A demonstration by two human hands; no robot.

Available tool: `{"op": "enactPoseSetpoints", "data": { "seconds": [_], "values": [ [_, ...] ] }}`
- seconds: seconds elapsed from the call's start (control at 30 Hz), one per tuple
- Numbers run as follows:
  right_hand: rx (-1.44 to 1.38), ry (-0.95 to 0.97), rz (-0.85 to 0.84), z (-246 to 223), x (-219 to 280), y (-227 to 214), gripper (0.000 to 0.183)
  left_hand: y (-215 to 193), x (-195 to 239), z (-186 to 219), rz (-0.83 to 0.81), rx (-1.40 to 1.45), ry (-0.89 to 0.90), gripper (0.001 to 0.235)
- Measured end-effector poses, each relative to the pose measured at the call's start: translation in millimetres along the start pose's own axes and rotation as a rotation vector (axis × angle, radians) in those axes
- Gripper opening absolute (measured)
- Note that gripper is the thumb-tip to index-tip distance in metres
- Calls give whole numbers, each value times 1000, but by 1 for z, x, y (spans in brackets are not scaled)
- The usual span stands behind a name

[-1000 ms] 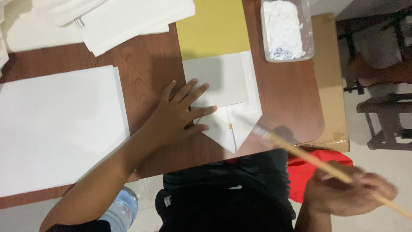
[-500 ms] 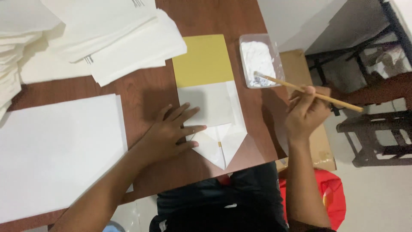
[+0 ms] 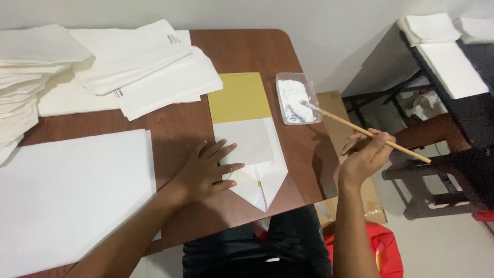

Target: Manually assembling a paper bag by folding paper and applying glue with a brush.

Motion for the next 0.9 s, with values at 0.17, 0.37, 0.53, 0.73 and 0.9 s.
{"op": "enactPoseSetpoints", "data": {
  "seconds": [0.17, 0.37, 0.53, 0.73, 0.9],
  "values": [
    [53, -93, -102, 2, 0, -8, 36, 20, -3, -9, 33, -3, -11, 55],
    [442, -264, -261, 27, -6, 0, 33, -9, 2, 11, 56, 9, -7, 46],
    [627, -416, -215, -13, 11, 2, 30, -21, 1, 13, -84, 130, -77, 51],
    [563, -513, -157, -24, 11, -10, 26, -24, 0, 20, -160, 114, -98, 54],
    [339, -388, -168, 8, -6, -40, 33, -34, 3, 37, -32, 116, 49, 49]
  ]
}}
Point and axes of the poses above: each hand's wrist, its own x-axis away from the middle knuckle, its own y-axis out of the palm, z = x × y, the point moved 4 cm from there along -x, towards the middle knuckle, and after that the axes turned 10 degrees about y, right-handed, at the moved point
